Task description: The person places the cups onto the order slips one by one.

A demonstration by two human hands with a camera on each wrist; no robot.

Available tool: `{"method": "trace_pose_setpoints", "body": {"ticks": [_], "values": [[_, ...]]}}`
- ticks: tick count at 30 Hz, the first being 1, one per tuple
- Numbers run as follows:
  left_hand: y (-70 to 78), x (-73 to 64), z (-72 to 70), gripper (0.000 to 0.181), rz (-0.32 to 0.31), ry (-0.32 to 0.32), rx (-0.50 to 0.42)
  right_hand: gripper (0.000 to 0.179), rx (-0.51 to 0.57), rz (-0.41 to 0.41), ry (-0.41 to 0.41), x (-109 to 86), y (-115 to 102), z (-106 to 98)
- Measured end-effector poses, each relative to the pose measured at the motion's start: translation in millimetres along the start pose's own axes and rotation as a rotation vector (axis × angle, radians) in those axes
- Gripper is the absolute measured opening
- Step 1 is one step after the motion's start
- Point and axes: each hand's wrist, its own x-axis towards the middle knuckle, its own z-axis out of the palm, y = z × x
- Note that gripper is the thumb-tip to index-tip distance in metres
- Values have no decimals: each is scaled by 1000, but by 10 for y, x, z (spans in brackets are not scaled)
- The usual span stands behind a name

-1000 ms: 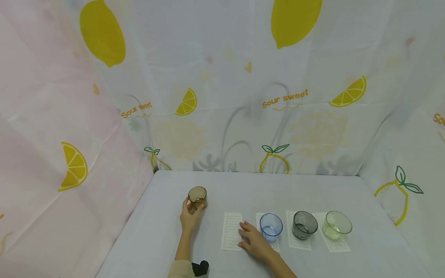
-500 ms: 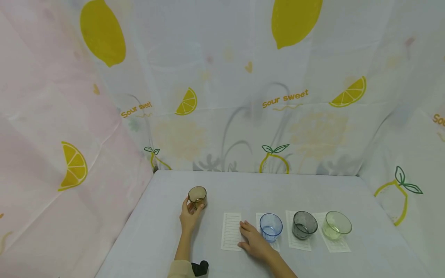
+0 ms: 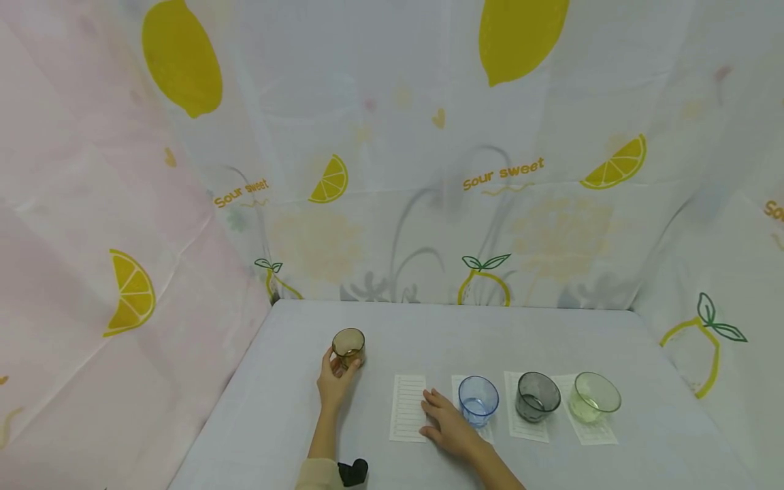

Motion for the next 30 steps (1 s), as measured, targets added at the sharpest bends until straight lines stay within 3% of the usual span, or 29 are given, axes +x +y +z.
{"method": "trace_pose_setpoints", "body": {"ticks": [11, 18, 30], "values": [[35, 20, -2, 74, -18, 16, -6, 58, 18, 3, -13, -2, 9, -7], [98, 63, -39, 87, -85, -37, -9, 57, 18, -1, 0, 1, 25, 6], [102, 106, -51, 93, -126, -85, -4, 62, 31, 11, 2, -8, 18, 2]]}}
